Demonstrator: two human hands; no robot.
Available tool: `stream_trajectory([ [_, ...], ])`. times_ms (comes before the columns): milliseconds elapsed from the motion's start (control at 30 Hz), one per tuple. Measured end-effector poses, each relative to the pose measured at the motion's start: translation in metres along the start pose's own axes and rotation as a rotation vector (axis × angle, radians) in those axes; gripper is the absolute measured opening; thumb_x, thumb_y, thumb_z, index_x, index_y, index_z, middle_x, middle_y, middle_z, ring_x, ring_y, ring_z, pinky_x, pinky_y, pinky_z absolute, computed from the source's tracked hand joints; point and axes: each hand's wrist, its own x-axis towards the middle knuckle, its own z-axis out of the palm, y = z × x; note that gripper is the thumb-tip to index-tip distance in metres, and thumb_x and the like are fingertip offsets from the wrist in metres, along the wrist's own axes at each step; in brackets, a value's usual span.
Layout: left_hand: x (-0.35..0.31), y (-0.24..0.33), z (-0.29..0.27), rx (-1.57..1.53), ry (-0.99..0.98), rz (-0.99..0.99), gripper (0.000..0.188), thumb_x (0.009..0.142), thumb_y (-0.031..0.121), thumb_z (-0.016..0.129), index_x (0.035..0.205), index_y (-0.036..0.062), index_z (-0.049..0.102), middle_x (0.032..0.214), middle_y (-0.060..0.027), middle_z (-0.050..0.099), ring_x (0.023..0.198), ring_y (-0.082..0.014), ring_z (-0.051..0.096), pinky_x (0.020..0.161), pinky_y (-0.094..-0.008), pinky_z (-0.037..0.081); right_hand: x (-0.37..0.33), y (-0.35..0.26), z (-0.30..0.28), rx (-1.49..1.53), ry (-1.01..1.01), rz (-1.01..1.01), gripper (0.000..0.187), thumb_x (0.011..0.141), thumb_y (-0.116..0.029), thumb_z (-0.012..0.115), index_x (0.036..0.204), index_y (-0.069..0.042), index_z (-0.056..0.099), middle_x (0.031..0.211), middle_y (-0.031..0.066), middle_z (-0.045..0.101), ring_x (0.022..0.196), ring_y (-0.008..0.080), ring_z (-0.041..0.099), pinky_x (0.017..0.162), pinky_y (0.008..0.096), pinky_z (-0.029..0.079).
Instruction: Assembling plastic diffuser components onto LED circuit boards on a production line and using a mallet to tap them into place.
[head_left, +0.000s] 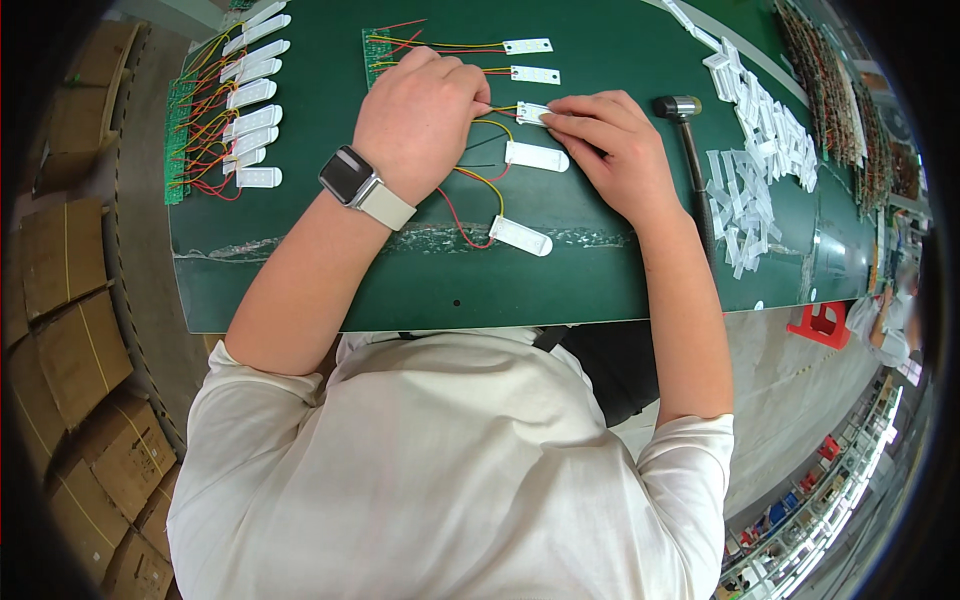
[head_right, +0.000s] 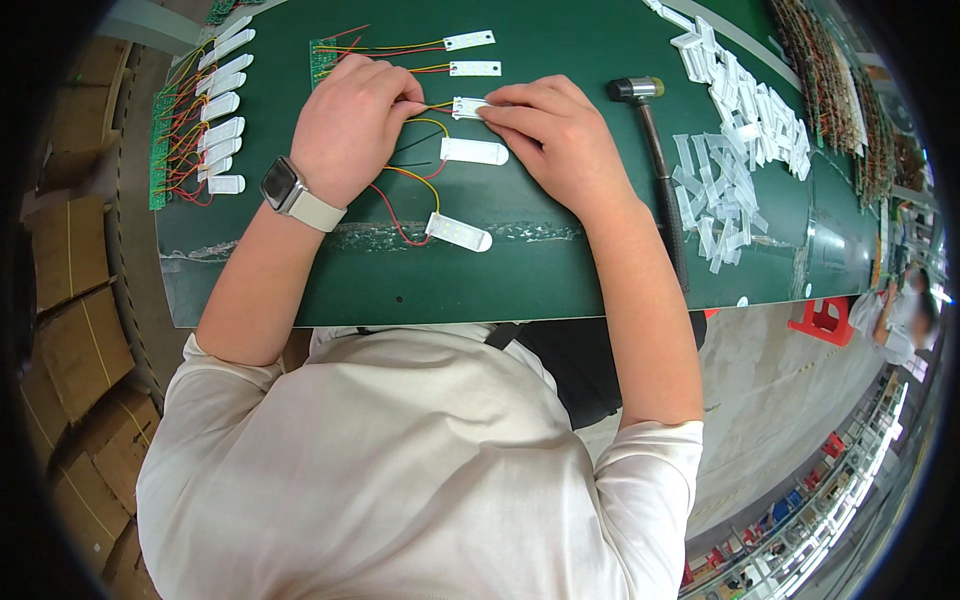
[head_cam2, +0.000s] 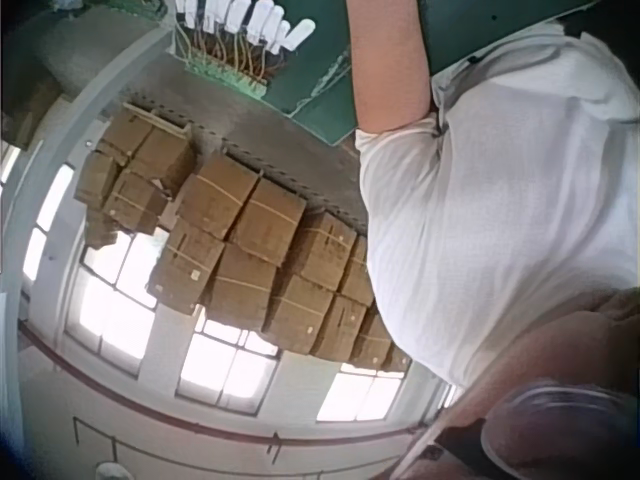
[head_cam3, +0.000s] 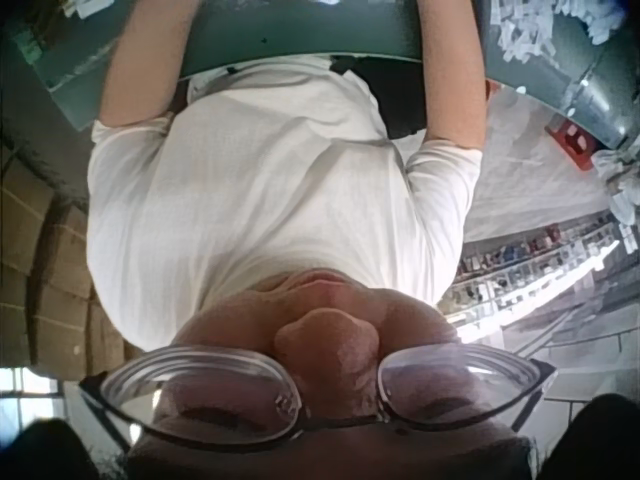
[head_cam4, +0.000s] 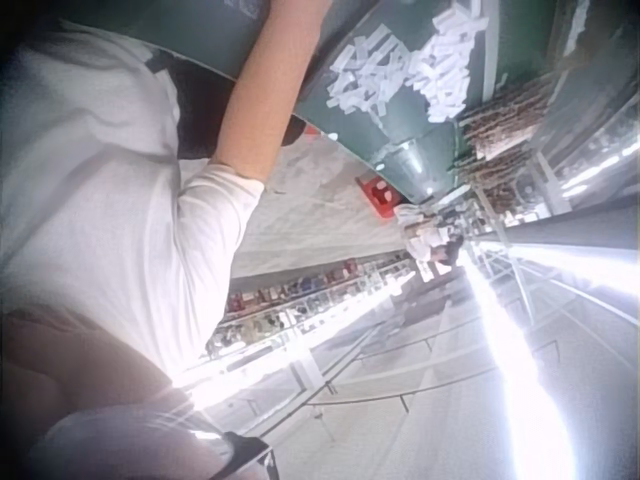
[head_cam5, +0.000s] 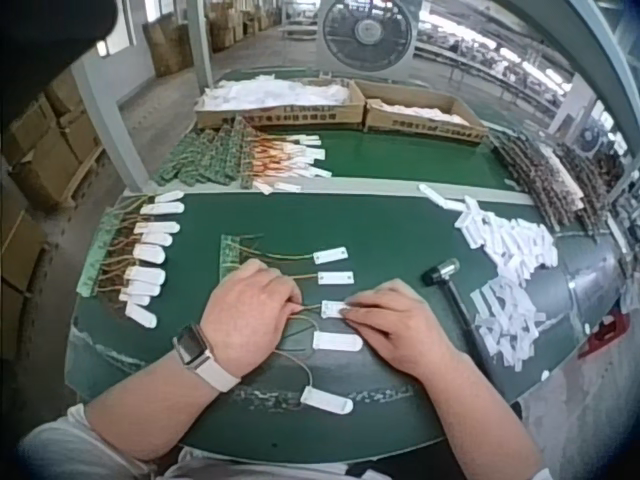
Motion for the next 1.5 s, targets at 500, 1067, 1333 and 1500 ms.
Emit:
stream_trajectory([
  [500, 0.002, -0.005, -0.002, -0.169, -0.025, 0.004, 0.011, 0.090, 0.017, 0.074, 0.096, 0.0081, 0.072, 0.088, -0.0068, 0.070, 0.091, -0.0277, 0.064, 0.083, -0.0394, 0.053, 0.005, -0.004, -0.001, -0.118, 0.054, -0.128, 0.014, 0.081, -0.008, 0.078, 0.095, -0.009, 0.078, 0.102, 0.0011, 0.074, 0.093, 0.0213, 0.070, 0.077, 0.0345, 0.058],
  [1067, 0.030, 0.020, -0.006, 0.041, -0.104, -0.088, 0.019, 0.084, 0.015, 0.079, 0.090, 0.0101, 0.061, 0.080, -0.0030, 0.067, 0.081, -0.0251, 0.068, 0.068, -0.0380, 0.053, -0.003, 0.000, 0.005, -0.077, 0.059, -0.087, 0.021, 0.080, -0.003, 0.075, 0.099, -0.010, 0.078, 0.104, 0.0014, 0.073, 0.098, 0.0233, 0.068, 0.084, 0.0379, 0.057],
  [1333, 0.026, 0.002, -0.002, -0.238, -0.137, 0.007, 0.019, 0.087, 0.016, 0.077, 0.105, 0.0113, 0.074, 0.101, -0.0075, 0.076, 0.089, -0.0255, 0.073, 0.082, -0.0344, 0.058, -0.004, 0.002, 0.007, -0.008, 0.059, -0.070, 0.023, 0.081, -0.002, 0.074, 0.102, -0.009, 0.078, 0.108, 0.0037, 0.073, 0.102, 0.0246, 0.067, 0.089, 0.0388, 0.057],
  [1500, 0.025, -0.008, 0.003, -0.117, -0.165, 0.084, 0.028, 0.086, 0.022, 0.080, 0.114, 0.0153, 0.079, 0.109, -0.0058, 0.077, 0.106, -0.0258, 0.070, 0.092, -0.0364, 0.056, -0.004, 0.006, 0.007, 0.012, 0.045, -0.054, 0.021, 0.084, -0.005, 0.073, 0.104, -0.010, 0.079, 0.108, 0.0038, 0.073, 0.103, 0.0250, 0.067, 0.090, 0.0382, 0.057],
])
